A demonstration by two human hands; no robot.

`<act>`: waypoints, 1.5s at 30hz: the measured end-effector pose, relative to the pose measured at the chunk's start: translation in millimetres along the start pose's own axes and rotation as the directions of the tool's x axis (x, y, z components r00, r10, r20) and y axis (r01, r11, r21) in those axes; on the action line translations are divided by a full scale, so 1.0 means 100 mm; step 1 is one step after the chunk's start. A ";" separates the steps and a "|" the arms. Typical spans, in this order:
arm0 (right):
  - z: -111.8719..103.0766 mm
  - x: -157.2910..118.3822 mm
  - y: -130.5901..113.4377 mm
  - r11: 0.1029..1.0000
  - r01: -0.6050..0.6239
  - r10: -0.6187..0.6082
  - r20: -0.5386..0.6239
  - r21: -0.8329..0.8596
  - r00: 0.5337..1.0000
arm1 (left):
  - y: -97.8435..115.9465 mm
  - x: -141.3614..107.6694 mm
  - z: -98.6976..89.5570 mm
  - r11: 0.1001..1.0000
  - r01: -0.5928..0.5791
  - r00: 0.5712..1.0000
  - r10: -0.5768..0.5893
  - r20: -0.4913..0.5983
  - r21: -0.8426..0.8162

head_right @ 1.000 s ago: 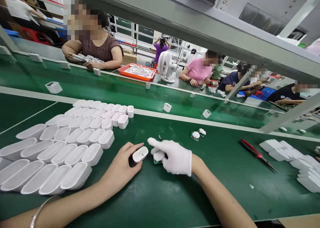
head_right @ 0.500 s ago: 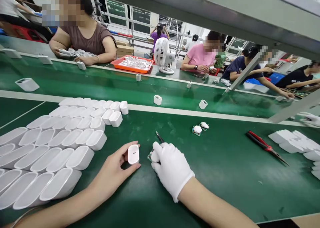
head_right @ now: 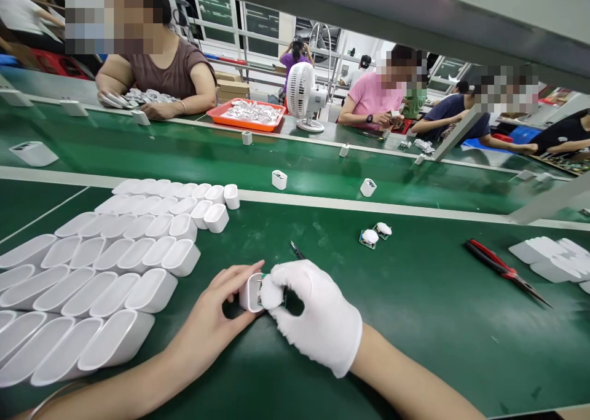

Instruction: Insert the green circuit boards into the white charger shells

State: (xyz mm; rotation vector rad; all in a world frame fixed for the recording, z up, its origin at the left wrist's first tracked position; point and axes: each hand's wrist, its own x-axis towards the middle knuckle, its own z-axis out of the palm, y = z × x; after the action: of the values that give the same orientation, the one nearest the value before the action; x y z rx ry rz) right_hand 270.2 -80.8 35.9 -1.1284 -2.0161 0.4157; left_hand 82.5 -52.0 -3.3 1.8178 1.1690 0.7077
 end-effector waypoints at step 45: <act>-0.12 0.11 0.29 0.816 0.131 -0.070 0.129 -0.563 0.989 | 0.01 -0.03 0.03 0.971 0.166 0.986 -0.163 0.035 -0.170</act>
State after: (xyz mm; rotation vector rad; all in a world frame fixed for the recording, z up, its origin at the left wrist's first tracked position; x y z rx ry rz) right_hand 293.2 -56.5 31.4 -1.3593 -2.3590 -0.2204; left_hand 83.8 -56.0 -3.5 1.5614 1.1912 0.6708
